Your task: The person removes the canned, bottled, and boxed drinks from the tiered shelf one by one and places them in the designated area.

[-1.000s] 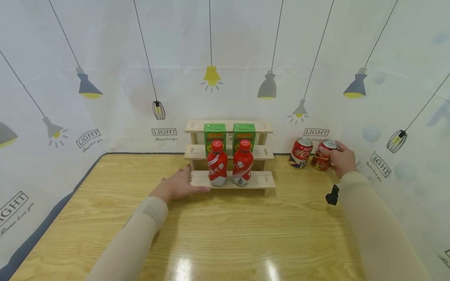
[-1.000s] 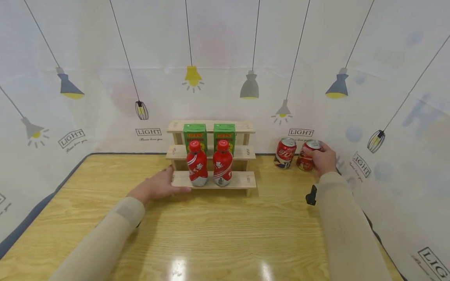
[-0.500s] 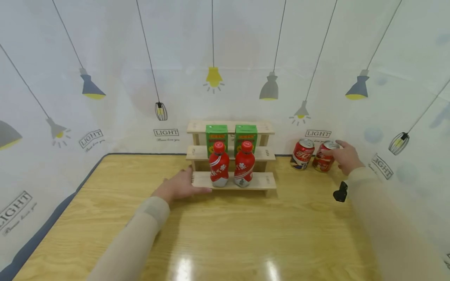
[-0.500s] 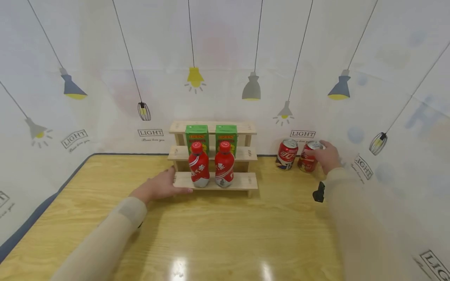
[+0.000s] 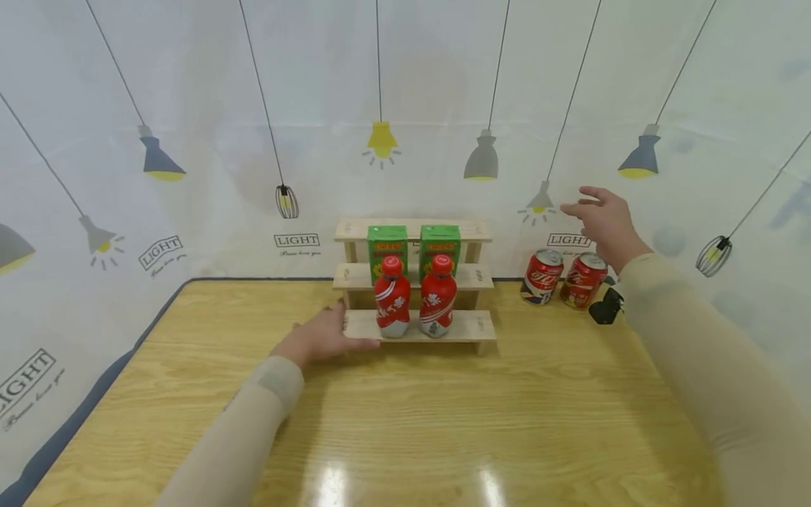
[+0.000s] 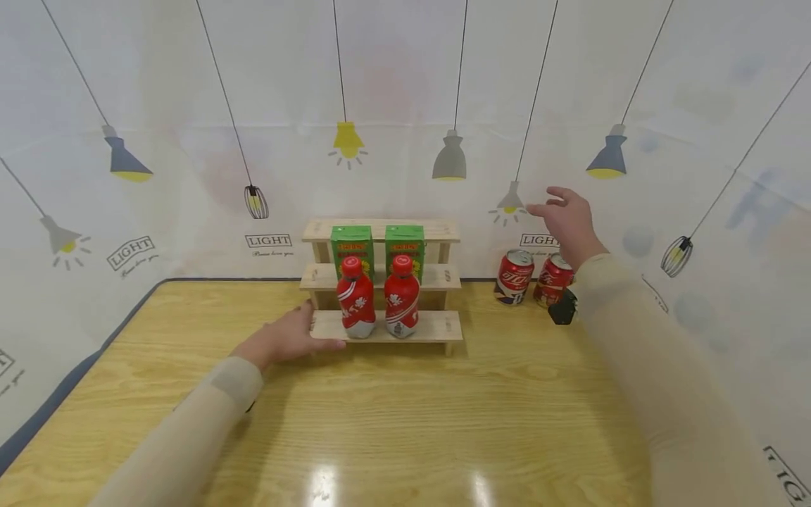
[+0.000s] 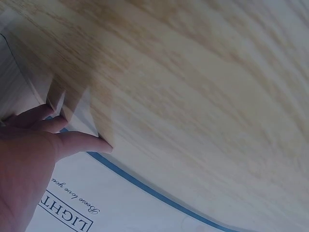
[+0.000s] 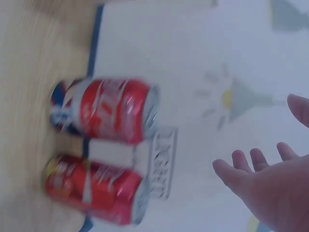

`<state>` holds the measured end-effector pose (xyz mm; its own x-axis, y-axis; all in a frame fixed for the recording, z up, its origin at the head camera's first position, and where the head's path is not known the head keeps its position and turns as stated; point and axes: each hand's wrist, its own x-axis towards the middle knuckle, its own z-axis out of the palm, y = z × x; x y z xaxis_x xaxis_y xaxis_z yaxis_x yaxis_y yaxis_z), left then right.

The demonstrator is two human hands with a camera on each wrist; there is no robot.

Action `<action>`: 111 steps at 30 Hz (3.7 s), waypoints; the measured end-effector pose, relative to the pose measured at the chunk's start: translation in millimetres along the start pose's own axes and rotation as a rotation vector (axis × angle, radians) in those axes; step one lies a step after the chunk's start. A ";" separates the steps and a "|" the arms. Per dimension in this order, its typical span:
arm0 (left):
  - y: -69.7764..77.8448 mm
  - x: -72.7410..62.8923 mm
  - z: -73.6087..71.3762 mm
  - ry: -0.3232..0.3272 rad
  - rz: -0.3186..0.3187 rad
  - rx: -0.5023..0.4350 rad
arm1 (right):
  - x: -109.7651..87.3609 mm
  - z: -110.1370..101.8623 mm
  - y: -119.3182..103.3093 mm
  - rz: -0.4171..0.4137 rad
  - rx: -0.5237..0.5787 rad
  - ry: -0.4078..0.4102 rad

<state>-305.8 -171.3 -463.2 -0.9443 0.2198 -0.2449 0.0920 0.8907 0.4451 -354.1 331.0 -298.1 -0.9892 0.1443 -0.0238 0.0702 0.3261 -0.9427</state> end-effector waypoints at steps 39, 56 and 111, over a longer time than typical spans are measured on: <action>-1.5 2.2 1.7 0.016 -0.006 -0.008 | -54.9 164.3 -34.8 -0.095 0.085 -0.310; -0.7 0.9 0.4 0.010 0.001 -0.003 | -56.1 168.5 -17.2 -0.090 0.159 -0.362; -3.1 2.3 1.7 0.018 0.005 -0.010 | -64.4 75.2 15.2 -0.022 0.122 -0.290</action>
<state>-307.7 -172.9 -466.6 -0.9494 0.2173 -0.2268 0.0941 0.8856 0.4547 -298.9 256.4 -335.9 -0.9869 -0.1398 -0.0807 0.0502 0.2090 -0.9766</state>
